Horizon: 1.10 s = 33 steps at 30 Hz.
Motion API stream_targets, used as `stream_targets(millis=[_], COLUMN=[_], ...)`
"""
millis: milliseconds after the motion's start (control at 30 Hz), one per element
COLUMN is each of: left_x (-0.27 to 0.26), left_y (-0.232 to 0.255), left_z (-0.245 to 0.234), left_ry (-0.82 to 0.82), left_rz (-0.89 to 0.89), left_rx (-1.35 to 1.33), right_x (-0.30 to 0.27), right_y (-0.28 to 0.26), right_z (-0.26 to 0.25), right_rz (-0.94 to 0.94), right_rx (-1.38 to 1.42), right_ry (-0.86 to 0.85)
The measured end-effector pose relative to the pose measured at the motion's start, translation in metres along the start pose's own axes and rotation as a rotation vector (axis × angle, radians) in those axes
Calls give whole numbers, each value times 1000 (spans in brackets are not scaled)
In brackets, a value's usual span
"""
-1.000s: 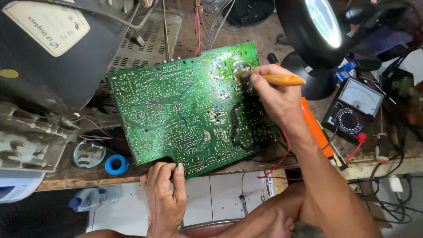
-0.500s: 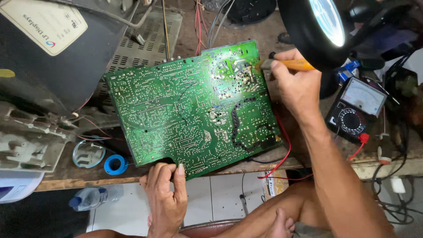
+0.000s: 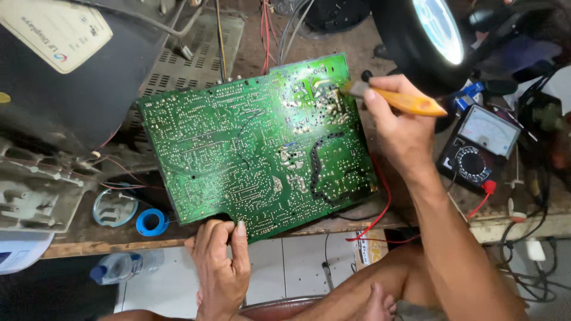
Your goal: The person scrapes a green circuit board with a utility knife, then uses a soldering iron and solder wire to solder various points on the board. The person works while sitting on the floor in a cluttered workspace.
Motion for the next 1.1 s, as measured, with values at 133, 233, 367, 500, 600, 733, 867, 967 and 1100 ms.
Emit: stream_targets(millis=[133,233,367,500,600,733,867,967,1100], left_x=[0,-5,-3,-3,-5,-6,-4,-4,-3], left_y=[-3,-4,-5,-3,-3,-5,-5,-10,-4], left_z=[4,3,4,4,5,5,5,10,7], left_ry=[40,5,17,14,18,22,47,84,69], left_rz=[22,-15,-1,5,-30,-15,42,66,18], left_rx=[-6,-10,7,3,3,-1,-7,2,-23], right_x=[19,16,27,25,23,28,33,33,34], right_y=[9,13,23,35,33,25,14,-9,12], right_z=[13,8,8,6,-8,4,9,8,21], right_rz=[32,354,110,39,155,149,68,229,250], right_rx=[54,65,3,103,-141,-30,-68,-168,57], right_ry=[-51,-74,-112,-107,-174,-136,-163,-200,-145])
Point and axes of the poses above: each hand's wrist, its own x-axis towards the middle knuckle, its own z-axis out of the palm, y = z × x, the point moved 3 cm from there along x, towards the middle knuckle, and after that the axes turned 5 degrees about -z, right-handed, at the moved point
